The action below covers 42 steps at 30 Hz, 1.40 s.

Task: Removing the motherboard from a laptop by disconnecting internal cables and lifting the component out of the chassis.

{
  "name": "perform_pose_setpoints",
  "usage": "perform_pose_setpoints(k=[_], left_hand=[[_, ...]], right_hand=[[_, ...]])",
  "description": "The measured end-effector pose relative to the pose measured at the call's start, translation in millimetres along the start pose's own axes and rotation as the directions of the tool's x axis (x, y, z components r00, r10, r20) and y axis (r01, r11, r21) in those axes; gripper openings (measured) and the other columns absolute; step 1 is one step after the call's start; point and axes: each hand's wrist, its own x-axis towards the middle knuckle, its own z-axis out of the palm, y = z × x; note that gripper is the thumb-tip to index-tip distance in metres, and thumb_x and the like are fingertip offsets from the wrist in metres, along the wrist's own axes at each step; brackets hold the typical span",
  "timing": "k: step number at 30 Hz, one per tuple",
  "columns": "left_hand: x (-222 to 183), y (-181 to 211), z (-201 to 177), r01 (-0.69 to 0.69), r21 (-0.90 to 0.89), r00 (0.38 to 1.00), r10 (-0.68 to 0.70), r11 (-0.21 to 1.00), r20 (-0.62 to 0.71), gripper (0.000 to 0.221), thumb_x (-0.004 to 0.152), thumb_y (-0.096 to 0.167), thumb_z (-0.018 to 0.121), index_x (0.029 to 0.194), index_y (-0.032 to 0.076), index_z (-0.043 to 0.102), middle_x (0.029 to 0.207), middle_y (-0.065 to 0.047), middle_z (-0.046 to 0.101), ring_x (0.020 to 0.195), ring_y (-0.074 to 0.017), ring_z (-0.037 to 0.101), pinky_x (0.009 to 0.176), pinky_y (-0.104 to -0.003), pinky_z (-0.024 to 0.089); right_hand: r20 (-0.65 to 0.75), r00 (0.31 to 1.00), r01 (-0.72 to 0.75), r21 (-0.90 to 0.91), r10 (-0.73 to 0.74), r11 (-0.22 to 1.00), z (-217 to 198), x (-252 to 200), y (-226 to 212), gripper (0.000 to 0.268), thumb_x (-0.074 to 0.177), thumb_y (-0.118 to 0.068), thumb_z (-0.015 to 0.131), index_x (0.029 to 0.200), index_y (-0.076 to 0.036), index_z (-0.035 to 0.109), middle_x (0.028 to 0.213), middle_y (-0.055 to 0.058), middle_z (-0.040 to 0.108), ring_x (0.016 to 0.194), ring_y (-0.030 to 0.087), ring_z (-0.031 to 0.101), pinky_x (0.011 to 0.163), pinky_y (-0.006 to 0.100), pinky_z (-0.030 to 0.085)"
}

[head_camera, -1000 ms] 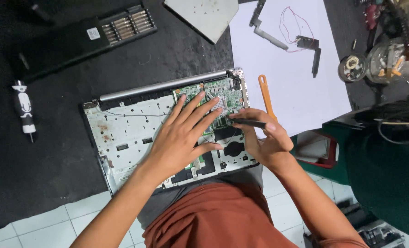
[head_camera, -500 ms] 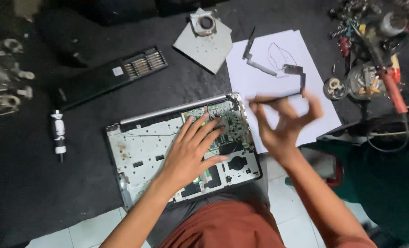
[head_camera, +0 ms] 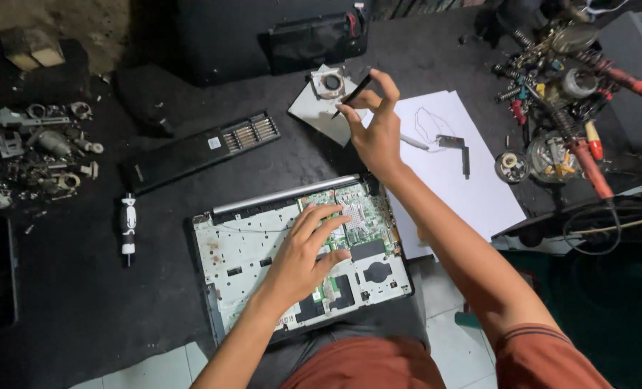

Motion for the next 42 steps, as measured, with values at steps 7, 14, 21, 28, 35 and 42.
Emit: perform_pose_setpoints(k=[7, 14, 21, 28, 35, 42], left_hand=[[-2.5, -14.3, 7.9, 0.103, -0.085, 0.995, -0.104, 0.991, 0.001, 0.044, 0.104, 0.038, 0.054, 0.135, 0.008, 0.062, 0.132, -0.014, 0.059, 0.133, -0.0381, 0.054, 0.118, -0.058, 0.032], [6.5, 13.5, -16.1, 0.261, -0.286, 0.965, -0.262, 0.922, 0.035, 0.036, 0.104, 0.028, 0.055, 0.130, 0.007, 0.067, 0.130, -0.019, 0.060, 0.129, -0.0455, 0.055, 0.112, -0.065, 0.035], [12.9, 42.0, -27.5, 0.091, -0.026, 0.988, -0.093, 0.996, -0.122, 0.027, 0.098, 0.019, 0.064, 0.123, 0.008, 0.068, 0.135, -0.006, 0.058, 0.128, -0.0268, 0.059, 0.125, -0.054, 0.026], [16.9, 98.9, -19.1, -0.060, -0.180, 0.957, 0.006, 0.982, -0.289, 0.040, 0.092, 0.011, 0.076, 0.128, 0.005, 0.062, 0.106, -0.006, 0.076, 0.101, -0.0217, 0.072, 0.099, -0.038, 0.059], [14.9, 107.9, -10.8, -0.090, -0.155, 0.940, 0.032, 0.984, -0.340, 0.017, 0.090, 0.005, 0.075, 0.107, 0.005, 0.073, 0.097, -0.004, 0.075, 0.085, -0.0199, 0.071, 0.099, -0.044, 0.058], [14.3, 105.4, -11.4, -0.112, -0.133, 0.928, 0.056, 0.985, -0.368, 0.023, 0.083, -0.007, 0.080, 0.104, 0.003, 0.074, 0.092, -0.007, 0.078, 0.084, -0.0197, 0.075, 0.102, -0.048, 0.060]], right_hand=[[-0.031, 0.993, -0.112, -0.041, 0.111, 0.993, 5.6, -5.3, 9.4, 0.076, 0.097, -0.003, 0.079, 0.149, -0.008, 0.023, 0.099, 0.008, 0.077, 0.088, 0.030, 0.077, 0.084, 0.044, 0.057], [-0.118, 0.968, -0.179, 0.297, 0.222, 0.938, -48.2, -4.7, -69.9, 0.087, 0.099, 0.005, 0.078, 0.153, -0.015, 0.014, 0.097, 0.009, 0.076, 0.088, 0.024, 0.077, 0.095, 0.040, 0.059], [-0.186, 0.902, -0.334, 0.268, 0.388, 0.904, -125.4, -30.7, -178.0, 0.070, 0.100, 0.007, 0.065, 0.140, -0.017, 0.013, 0.154, 0.033, 0.023, 0.074, 0.035, 0.073, 0.077, 0.038, 0.058], [-0.208, 0.897, -0.311, 0.328, 0.389, 0.892, -146.0, -49.9, -209.4, 0.071, 0.096, 0.007, 0.063, 0.141, -0.020, 0.014, 0.076, 0.026, 0.061, 0.067, 0.035, 0.069, 0.079, 0.044, 0.062], [-0.176, 0.952, -0.176, 0.355, 0.250, 0.918, -149.4, -48.0, -217.7, 0.074, 0.093, 0.004, 0.062, 0.142, -0.028, 0.017, 0.074, 0.027, 0.061, 0.059, 0.036, 0.064, 0.074, 0.046, 0.061], [-0.182, 0.974, -0.105, 0.153, 0.132, 0.983, -153.2, -38.0, -229.9, 0.070, 0.090, 0.000, 0.060, 0.134, -0.027, 0.014, 0.070, 0.027, 0.061, 0.055, 0.036, 0.066, 0.068, 0.047, 0.059]])
